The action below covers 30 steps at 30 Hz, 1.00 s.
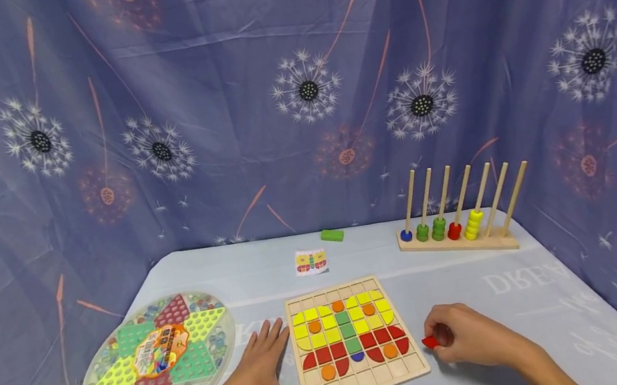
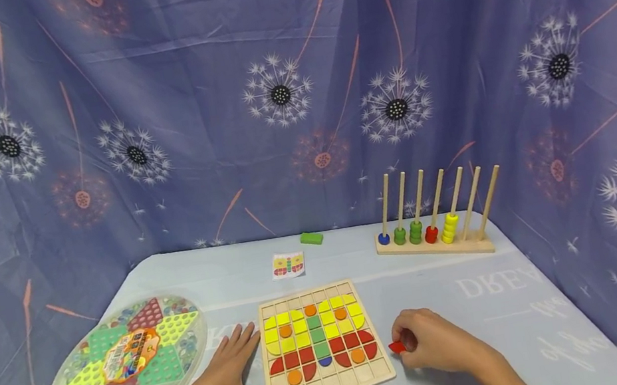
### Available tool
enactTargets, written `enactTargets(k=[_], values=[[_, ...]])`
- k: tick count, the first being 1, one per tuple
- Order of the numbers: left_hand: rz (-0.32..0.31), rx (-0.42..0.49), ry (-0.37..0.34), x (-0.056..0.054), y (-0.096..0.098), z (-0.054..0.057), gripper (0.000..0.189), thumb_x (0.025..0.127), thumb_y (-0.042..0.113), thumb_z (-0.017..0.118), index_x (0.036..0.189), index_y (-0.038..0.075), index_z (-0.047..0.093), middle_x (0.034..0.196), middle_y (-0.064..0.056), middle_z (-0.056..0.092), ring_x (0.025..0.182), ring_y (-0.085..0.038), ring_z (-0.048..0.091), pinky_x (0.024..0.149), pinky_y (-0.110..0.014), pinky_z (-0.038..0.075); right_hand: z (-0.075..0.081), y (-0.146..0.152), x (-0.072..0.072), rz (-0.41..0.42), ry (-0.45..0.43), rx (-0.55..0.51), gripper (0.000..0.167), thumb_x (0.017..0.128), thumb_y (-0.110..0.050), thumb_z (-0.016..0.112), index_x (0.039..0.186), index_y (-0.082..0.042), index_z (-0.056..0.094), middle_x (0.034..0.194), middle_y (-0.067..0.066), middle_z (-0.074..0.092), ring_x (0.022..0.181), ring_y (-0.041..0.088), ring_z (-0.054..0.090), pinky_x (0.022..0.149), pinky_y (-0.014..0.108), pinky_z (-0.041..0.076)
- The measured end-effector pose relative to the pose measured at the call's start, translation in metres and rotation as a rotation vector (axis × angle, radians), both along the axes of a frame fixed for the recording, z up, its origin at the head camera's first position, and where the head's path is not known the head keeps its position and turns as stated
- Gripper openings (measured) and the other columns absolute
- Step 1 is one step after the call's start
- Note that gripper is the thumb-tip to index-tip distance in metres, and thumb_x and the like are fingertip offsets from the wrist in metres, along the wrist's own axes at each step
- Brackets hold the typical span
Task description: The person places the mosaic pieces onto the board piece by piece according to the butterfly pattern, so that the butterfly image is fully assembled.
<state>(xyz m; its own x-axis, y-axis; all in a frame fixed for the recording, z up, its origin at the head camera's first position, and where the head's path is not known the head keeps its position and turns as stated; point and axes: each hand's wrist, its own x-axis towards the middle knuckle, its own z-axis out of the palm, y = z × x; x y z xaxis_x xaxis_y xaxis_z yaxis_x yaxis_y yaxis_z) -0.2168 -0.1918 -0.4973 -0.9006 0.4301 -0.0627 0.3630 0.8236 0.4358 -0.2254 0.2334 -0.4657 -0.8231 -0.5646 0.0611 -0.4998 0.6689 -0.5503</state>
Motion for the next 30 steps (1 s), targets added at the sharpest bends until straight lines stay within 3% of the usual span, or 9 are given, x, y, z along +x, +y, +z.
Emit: enactTargets(k=[14, 30], values=[[-0.002, -0.004, 0.004, 0.000, 0.000, 0.001, 0.135, 0.049, 0.083, 0.070, 0.152, 0.007, 0.027, 0.158, -0.014, 0.016, 0.144, -0.036, 0.004, 0.114, -0.056, 0.004, 0.003, -0.106, -0.015, 0.139, 0.018, 0.047, 0.019, 0.076, -0.026, 0.077, 0.091, -0.024, 0.065, 0.078, -0.014, 0.056, 0.072, 0.005, 0.049, 0.061, 0.020, 0.045], [-0.004, -0.024, 0.003, 0.000, -0.001, 0.001, 0.134, 0.051, 0.084, 0.068, 0.152, 0.007, 0.027, 0.158, -0.014, 0.015, 0.144, -0.036, 0.005, 0.113, -0.058, 0.005, 0.003, -0.187, -0.010, 0.277, 0.086, 0.152, 0.016, 0.080, -0.035, 0.075, 0.089, -0.022, 0.070, 0.079, -0.018, 0.050, 0.071, 0.001, 0.047, 0.064, 0.017, 0.043]])
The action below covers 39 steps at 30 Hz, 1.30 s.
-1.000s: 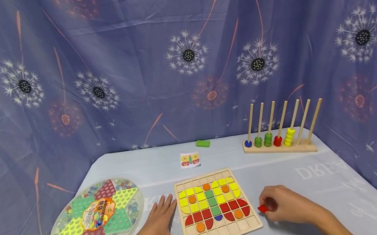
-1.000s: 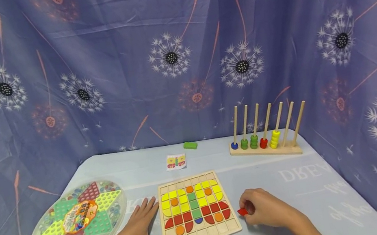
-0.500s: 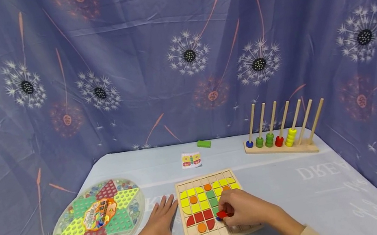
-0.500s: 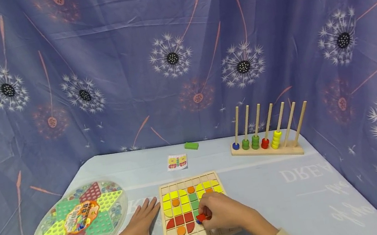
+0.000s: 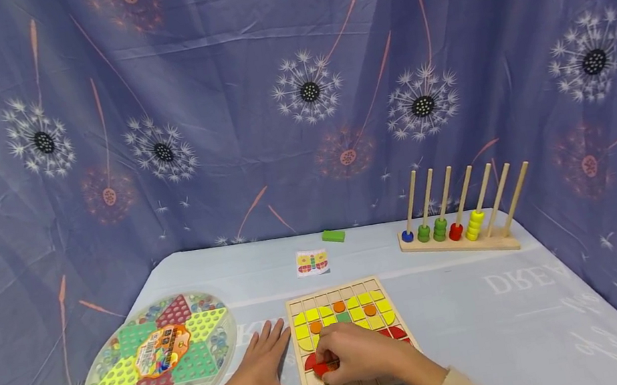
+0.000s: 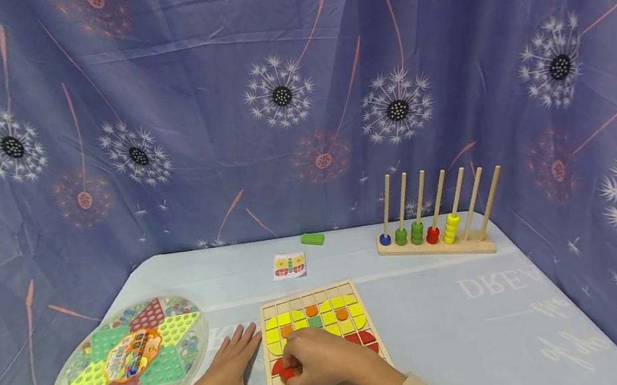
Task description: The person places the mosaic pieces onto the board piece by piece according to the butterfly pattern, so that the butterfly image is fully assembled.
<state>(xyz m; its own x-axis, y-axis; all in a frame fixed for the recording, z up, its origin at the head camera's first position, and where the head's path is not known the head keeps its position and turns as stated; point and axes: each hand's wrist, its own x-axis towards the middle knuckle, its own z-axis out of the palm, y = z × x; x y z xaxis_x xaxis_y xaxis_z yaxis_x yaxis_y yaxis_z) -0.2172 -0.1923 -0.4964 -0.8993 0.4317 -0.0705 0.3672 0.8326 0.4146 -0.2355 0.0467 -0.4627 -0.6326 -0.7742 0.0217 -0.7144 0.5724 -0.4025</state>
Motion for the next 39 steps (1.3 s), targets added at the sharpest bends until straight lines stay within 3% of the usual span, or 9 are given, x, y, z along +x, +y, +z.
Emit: enactTargets(k=[12, 17, 23, 31, 39], values=[[-0.022, 0.012, 0.022, 0.001, -0.001, 0.000, 0.134, 0.051, 0.084, 0.068, 0.152, 0.005, 0.028, 0.157, -0.015, 0.017, 0.144, -0.037, 0.006, 0.113, -0.058, 0.007, -0.006, -0.013, 0.005, 0.010, 0.099, 0.030, 0.017, 0.079, -0.042, 0.077, 0.089, -0.029, 0.070, 0.081, -0.019, 0.047, 0.071, -0.001, 0.045, 0.062, 0.017, 0.042], [-0.028, 0.012, 0.023, 0.000, 0.000, -0.001, 0.133, 0.052, 0.084, 0.068, 0.152, 0.005, 0.028, 0.157, -0.016, 0.017, 0.143, -0.038, 0.007, 0.113, -0.059, 0.007, -0.008, -0.012, 0.004, 0.021, 0.111, 0.020, 0.026, 0.077, -0.050, 0.077, 0.090, -0.029, 0.071, 0.083, -0.021, 0.048, 0.072, -0.002, 0.045, 0.066, 0.015, 0.042], [-0.034, 0.035, 0.028, 0.002, -0.001, 0.000, 0.132, 0.053, 0.082, 0.069, 0.152, 0.005, 0.027, 0.157, -0.017, 0.016, 0.143, -0.039, 0.006, 0.112, -0.059, 0.006, -0.008, -0.014, 0.005, 0.019, 0.115, -0.009, 0.028, 0.074, -0.052, 0.077, 0.087, -0.027, 0.070, 0.080, -0.020, 0.048, 0.070, -0.003, 0.044, 0.061, 0.015, 0.041], [-0.056, 0.038, 0.037, 0.002, -0.002, 0.002, 0.131, 0.055, 0.083, 0.067, 0.152, 0.004, 0.026, 0.157, -0.018, 0.015, 0.143, -0.040, 0.006, 0.112, -0.060, 0.007, -0.011, -0.011, 0.004, -0.001, 0.153, -0.019, 0.032, 0.070, -0.062, 0.073, 0.076, -0.032, 0.063, 0.077, -0.020, 0.045, 0.067, -0.002, 0.042, 0.056, 0.015, 0.038], [-0.061, 0.047, 0.041, 0.002, -0.004, 0.002, 0.131, 0.056, 0.083, 0.067, 0.151, 0.003, 0.026, 0.157, -0.019, 0.015, 0.143, -0.041, 0.006, 0.112, -0.061, 0.007, -0.010, -0.015, 0.002, 0.056, 0.252, 0.008, 0.042, 0.067, -0.072, 0.062, 0.075, -0.031, 0.061, 0.077, -0.022, 0.044, 0.067, -0.004, 0.040, 0.055, 0.014, 0.037]])
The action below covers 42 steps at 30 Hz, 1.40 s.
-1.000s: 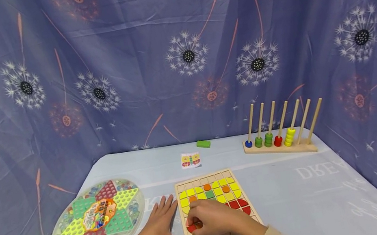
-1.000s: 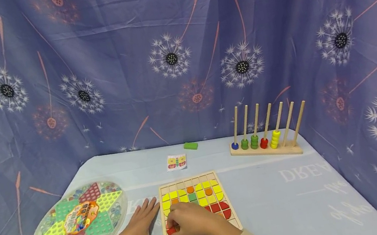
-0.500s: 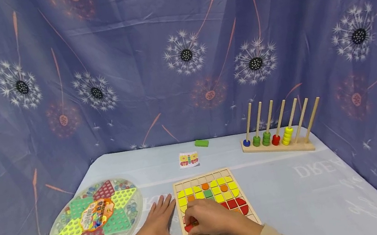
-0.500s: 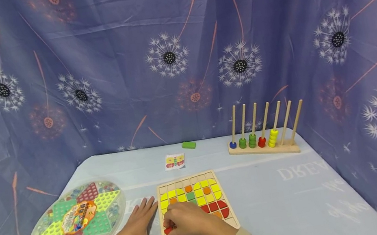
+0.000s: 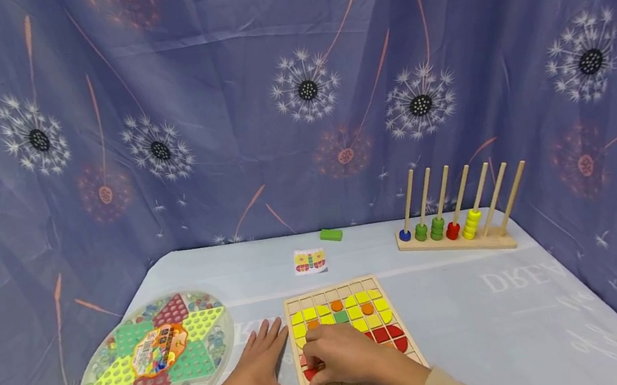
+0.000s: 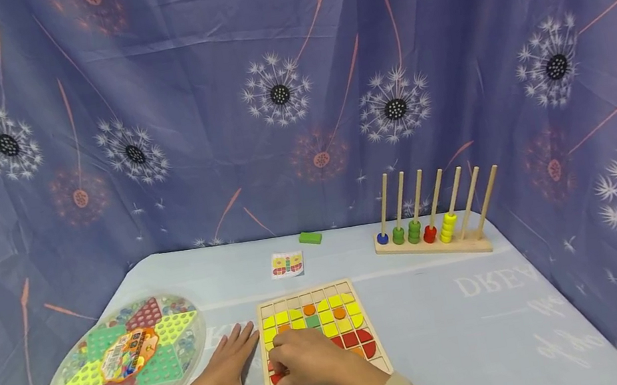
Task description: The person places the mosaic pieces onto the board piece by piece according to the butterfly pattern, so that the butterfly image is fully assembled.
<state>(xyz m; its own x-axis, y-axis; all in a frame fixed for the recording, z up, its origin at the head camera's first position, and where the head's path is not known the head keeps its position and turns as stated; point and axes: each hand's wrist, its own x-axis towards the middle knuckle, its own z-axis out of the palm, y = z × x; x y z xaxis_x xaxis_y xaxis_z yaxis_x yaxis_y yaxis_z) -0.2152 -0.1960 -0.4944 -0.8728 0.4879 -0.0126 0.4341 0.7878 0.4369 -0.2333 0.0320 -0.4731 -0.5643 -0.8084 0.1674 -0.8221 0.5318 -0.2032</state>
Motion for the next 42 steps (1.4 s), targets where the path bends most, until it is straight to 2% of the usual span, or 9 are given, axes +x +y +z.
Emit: enactTargets(k=[4, 7, 11, 19, 28, 33, 35, 39, 42], values=[[0.004, -0.008, 0.001, 0.000, 0.001, -0.002, 0.131, 0.055, 0.083, 0.067, 0.151, 0.003, 0.026, 0.157, -0.019, 0.016, 0.143, -0.041, 0.006, 0.111, -0.061, 0.008, 0.001, 0.004, 0.000, -0.011, -0.062, -0.009, 0.042, 0.069, -0.071, 0.064, 0.081, -0.031, 0.067, 0.079, -0.021, 0.046, 0.069, -0.003, 0.042, 0.058, 0.014, 0.039], [0.019, -0.020, -0.004, 0.000, 0.002, -0.002, 0.132, 0.054, 0.084, 0.066, 0.152, 0.005, 0.027, 0.158, -0.017, 0.016, 0.143, -0.039, 0.006, 0.112, -0.059, 0.007, 0.001, 0.008, -0.002, 0.000, -0.109, -0.018, 0.035, 0.073, -0.063, 0.070, 0.087, -0.031, 0.071, 0.082, -0.021, 0.047, 0.071, -0.003, 0.044, 0.063, 0.014, 0.041], [0.030, -0.028, -0.012, 0.000, 0.002, -0.001, 0.133, 0.053, 0.085, 0.066, 0.152, 0.006, 0.026, 0.158, -0.015, 0.015, 0.144, -0.038, 0.005, 0.113, -0.058, 0.006, 0.000, 0.011, -0.006, 0.016, -0.142, -0.029, 0.031, 0.076, -0.058, 0.071, 0.090, -0.031, 0.072, 0.082, -0.021, 0.048, 0.071, -0.003, 0.045, 0.066, 0.014, 0.042], [0.024, -0.018, -0.009, 0.000, 0.000, 0.000, 0.132, 0.055, 0.084, 0.066, 0.152, 0.004, 0.025, 0.157, -0.018, 0.014, 0.143, -0.039, 0.005, 0.112, -0.060, 0.006, -0.003, 0.005, -0.008, 0.059, -0.073, -0.037, 0.035, 0.074, -0.062, 0.067, 0.087, -0.029, 0.069, 0.081, -0.022, 0.048, 0.069, -0.006, 0.044, 0.062, 0.011, 0.040], [0.030, -0.018, -0.007, 0.001, 0.001, 0.001, 0.132, 0.054, 0.084, 0.067, 0.152, 0.004, 0.027, 0.157, -0.017, 0.015, 0.143, -0.039, 0.005, 0.112, -0.059, 0.006, 0.000, 0.007, -0.005, 0.026, -0.106, -0.026, 0.029, 0.074, -0.061, 0.070, 0.081, -0.032, 0.068, 0.078, -0.021, 0.047, 0.066, -0.004, 0.044, 0.058, 0.013, 0.040], [0.026, -0.007, -0.012, 0.001, 0.002, 0.001, 0.132, 0.054, 0.083, 0.068, 0.151, 0.003, 0.027, 0.157, -0.018, 0.016, 0.143, -0.040, 0.005, 0.112, -0.060, 0.006, 0.001, 0.008, -0.006, 0.002, -0.125, -0.049, 0.037, 0.075, -0.064, 0.068, 0.092, -0.031, 0.070, 0.083, -0.019, 0.048, 0.072, -0.002, 0.045, 0.065, 0.016, 0.042], [0.024, -0.008, -0.009, 0.001, 0.002, 0.001, 0.133, 0.054, 0.083, 0.068, 0.151, 0.003, 0.027, 0.157, -0.018, 0.016, 0.143, -0.040, 0.005, 0.112, -0.059, 0.007, 0.000, 0.008, -0.008, -0.009, -0.119, -0.062, 0.042, 0.076, -0.065, 0.067, 0.100, -0.030, 0.072, 0.088, -0.018, 0.050, 0.080, 0.000, 0.048, 0.071, 0.019, 0.045], [0.024, -0.015, -0.002, 0.001, 0.001, 0.000, 0.133, 0.054, 0.084, 0.067, 0.152, 0.004, 0.026, 0.157, -0.018, 0.015, 0.143, -0.039, 0.005, 0.112, -0.059, 0.007, -0.002, 0.009, -0.010, -0.003, -0.093, -0.048, 0.049, 0.079, -0.066, 0.062, 0.111, -0.030, 0.072, 0.088, -0.014, 0.048, 0.079, 0.003, 0.046, 0.067, 0.022, 0.042], [0.025, -0.018, -0.002, 0.000, 0.001, 0.000, 0.133, 0.053, 0.084, 0.067, 0.152, 0.004, 0.026, 0.157, -0.018, 0.015, 0.143, -0.039, 0.005, 0.112, -0.059, 0.007, -0.002, 0.010, -0.011, 0.013, -0.100, -0.041, 0.048, 0.081, -0.066, 0.061, 0.112, -0.031, 0.072, 0.084, -0.013, 0.045, 0.071, 0.003, 0.042, 0.058, 0.020, 0.036]])
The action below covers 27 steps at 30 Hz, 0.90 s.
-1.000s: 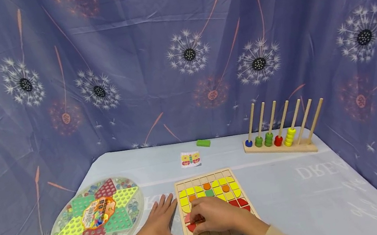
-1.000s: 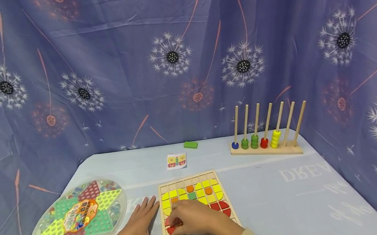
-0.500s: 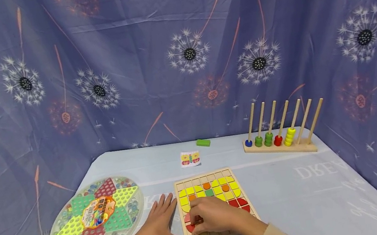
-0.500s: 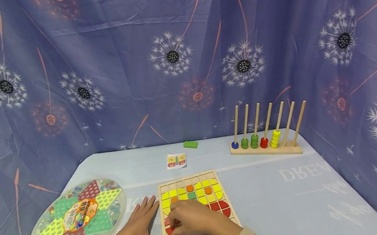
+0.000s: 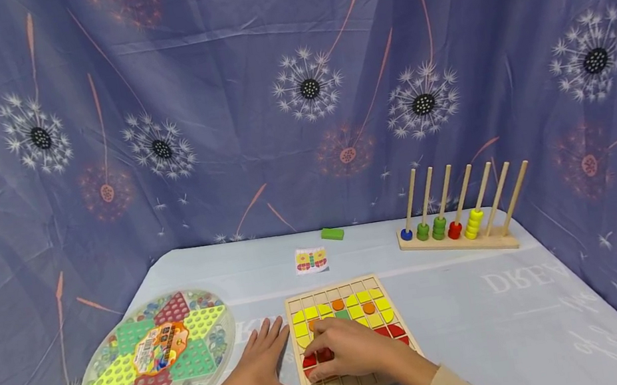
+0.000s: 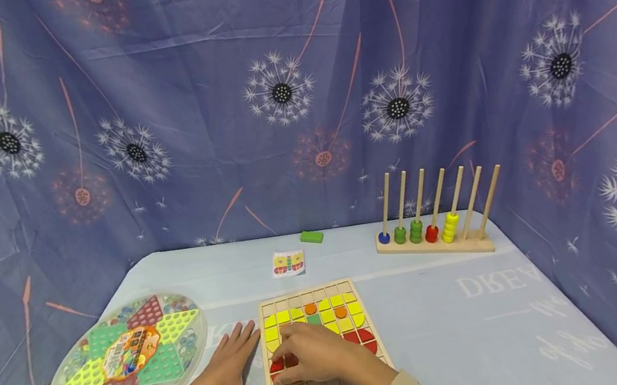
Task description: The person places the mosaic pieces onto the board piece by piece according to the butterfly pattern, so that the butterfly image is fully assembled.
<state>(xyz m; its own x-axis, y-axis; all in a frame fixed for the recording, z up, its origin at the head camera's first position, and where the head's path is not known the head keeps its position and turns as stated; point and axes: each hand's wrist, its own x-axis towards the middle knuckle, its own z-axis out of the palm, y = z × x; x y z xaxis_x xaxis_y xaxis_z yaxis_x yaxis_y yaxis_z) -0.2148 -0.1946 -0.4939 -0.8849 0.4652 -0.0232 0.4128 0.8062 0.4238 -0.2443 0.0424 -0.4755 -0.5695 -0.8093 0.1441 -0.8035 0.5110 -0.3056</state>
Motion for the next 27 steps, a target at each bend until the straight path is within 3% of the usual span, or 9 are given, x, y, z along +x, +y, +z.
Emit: enactTargets(k=[4, 8, 13, 17, 20, 27], values=[[0.003, -0.001, 0.003, 0.000, 0.000, 0.000, 0.133, 0.053, 0.085, 0.067, 0.151, 0.004, 0.027, 0.157, -0.018, 0.016, 0.143, -0.039, 0.005, 0.112, -0.059, 0.007, 0.001, 0.001, 0.001, 0.003, -0.008, 0.003, 0.047, 0.081, -0.064, 0.063, 0.114, -0.031, 0.072, 0.082, -0.014, 0.044, 0.069, 0.003, 0.039, 0.056, 0.019, 0.032], [0.009, -0.004, 0.001, 0.000, 0.001, 0.001, 0.133, 0.053, 0.084, 0.067, 0.151, 0.004, 0.028, 0.157, -0.018, 0.017, 0.143, -0.039, 0.006, 0.113, -0.059, 0.007, 0.002, 0.004, 0.004, 0.014, -0.005, 0.055, 0.055, 0.082, -0.066, 0.060, 0.125, -0.032, 0.066, 0.085, -0.016, 0.042, 0.073, 0.002, 0.039, 0.060, 0.018, 0.034], [0.005, 0.001, -0.006, 0.001, 0.002, 0.001, 0.133, 0.053, 0.084, 0.067, 0.151, 0.004, 0.027, 0.157, -0.017, 0.017, 0.143, -0.039, 0.006, 0.112, -0.059, 0.007, 0.004, 0.009, 0.008, 0.056, 0.031, 0.117, 0.059, 0.087, -0.068, 0.050, 0.136, -0.035, 0.055, 0.097, -0.017, 0.045, 0.090, 0.003, 0.043, 0.077, 0.020, 0.043], [-0.001, 0.009, -0.008, 0.002, 0.002, 0.001, 0.133, 0.053, 0.083, 0.068, 0.151, 0.004, 0.027, 0.157, -0.018, 0.016, 0.143, -0.040, 0.006, 0.112, -0.060, 0.006, 0.004, 0.013, 0.009, 0.051, 0.026, 0.061, 0.047, 0.091, -0.062, 0.051, 0.127, -0.034, 0.064, 0.106, -0.018, 0.051, 0.100, 0.003, 0.045, 0.088, 0.024, 0.045], [0.006, -0.001, -0.013, 0.002, 0.000, 0.000, 0.133, 0.053, 0.083, 0.068, 0.152, 0.005, 0.027, 0.157, -0.017, 0.016, 0.143, -0.039, 0.005, 0.112, -0.059, 0.006, 0.005, 0.013, 0.009, 0.058, 0.016, 0.028, 0.041, 0.092, -0.057, 0.054, 0.118, -0.031, 0.070, 0.104, -0.020, 0.053, 0.096, 0.001, 0.045, 0.084, 0.020, 0.045], [0.005, 0.013, -0.017, 0.000, 0.000, 0.001, 0.132, 0.054, 0.082, 0.069, 0.152, 0.004, 0.026, 0.157, -0.018, 0.015, 0.143, -0.040, 0.005, 0.112, -0.060, 0.006, 0.009, 0.012, 0.008, 0.076, 0.021, 0.050, 0.041, 0.092, -0.055, 0.056, 0.119, -0.027, 0.070, 0.113, -0.021, 0.056, 0.104, 0.002, 0.045, 0.090, 0.023, 0.045]])
